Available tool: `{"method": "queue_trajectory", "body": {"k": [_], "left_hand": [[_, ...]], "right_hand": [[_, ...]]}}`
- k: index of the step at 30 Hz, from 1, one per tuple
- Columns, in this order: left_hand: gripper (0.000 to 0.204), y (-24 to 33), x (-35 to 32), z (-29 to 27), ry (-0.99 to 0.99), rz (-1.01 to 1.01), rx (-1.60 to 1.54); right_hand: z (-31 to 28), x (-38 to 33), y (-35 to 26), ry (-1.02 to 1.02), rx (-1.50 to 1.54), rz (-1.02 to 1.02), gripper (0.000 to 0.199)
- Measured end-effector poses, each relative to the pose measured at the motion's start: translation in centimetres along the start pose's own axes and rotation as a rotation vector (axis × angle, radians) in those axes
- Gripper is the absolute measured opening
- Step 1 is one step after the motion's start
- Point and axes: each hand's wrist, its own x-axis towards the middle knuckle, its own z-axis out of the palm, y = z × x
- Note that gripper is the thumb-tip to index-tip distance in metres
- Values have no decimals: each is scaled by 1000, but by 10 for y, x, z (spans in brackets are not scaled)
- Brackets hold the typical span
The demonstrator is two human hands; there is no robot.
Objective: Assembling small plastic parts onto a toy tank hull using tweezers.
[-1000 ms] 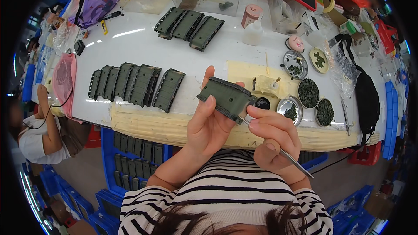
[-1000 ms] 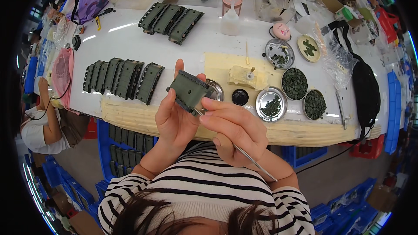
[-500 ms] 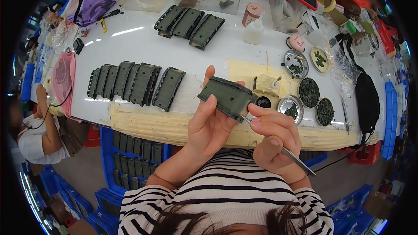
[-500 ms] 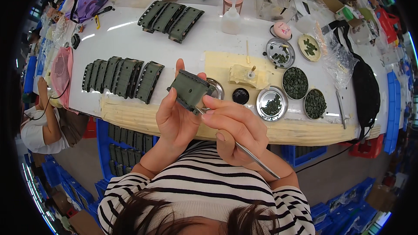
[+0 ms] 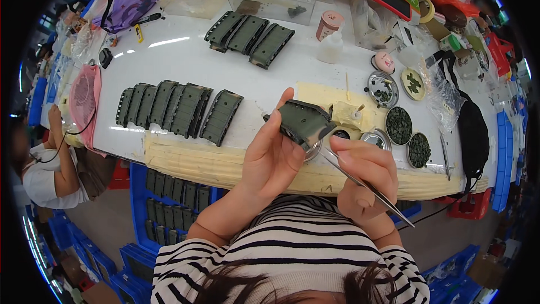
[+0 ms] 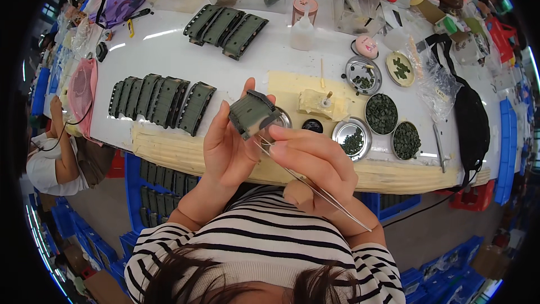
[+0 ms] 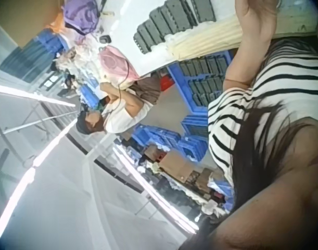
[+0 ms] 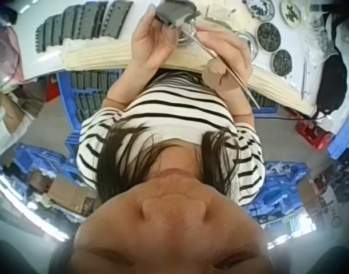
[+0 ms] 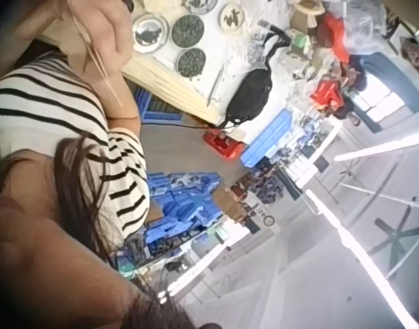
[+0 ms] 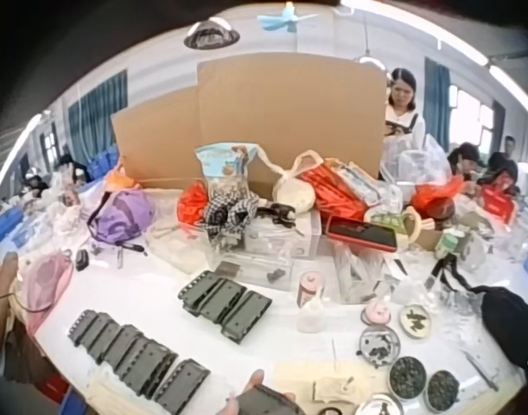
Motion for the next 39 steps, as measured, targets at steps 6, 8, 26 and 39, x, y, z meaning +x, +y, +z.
{"method": "queue_trajectory", "body": {"k": [6,8,26,39], "left_hand": [[62,3,6,11,144,-162,-389],[62,1,7,13,173,-164,-385],[42,-13,0,23,293,228,335],[50,-18,-10,30,237,405,626]], "right_hand": [[-8,10,-10,-123,-142,-95,38],[-5,8,-8,-123,-146,-98,36],[-9,10,-3,-31,-347,-46,36],[2,19,13,-22,-492,-188,38]]}}
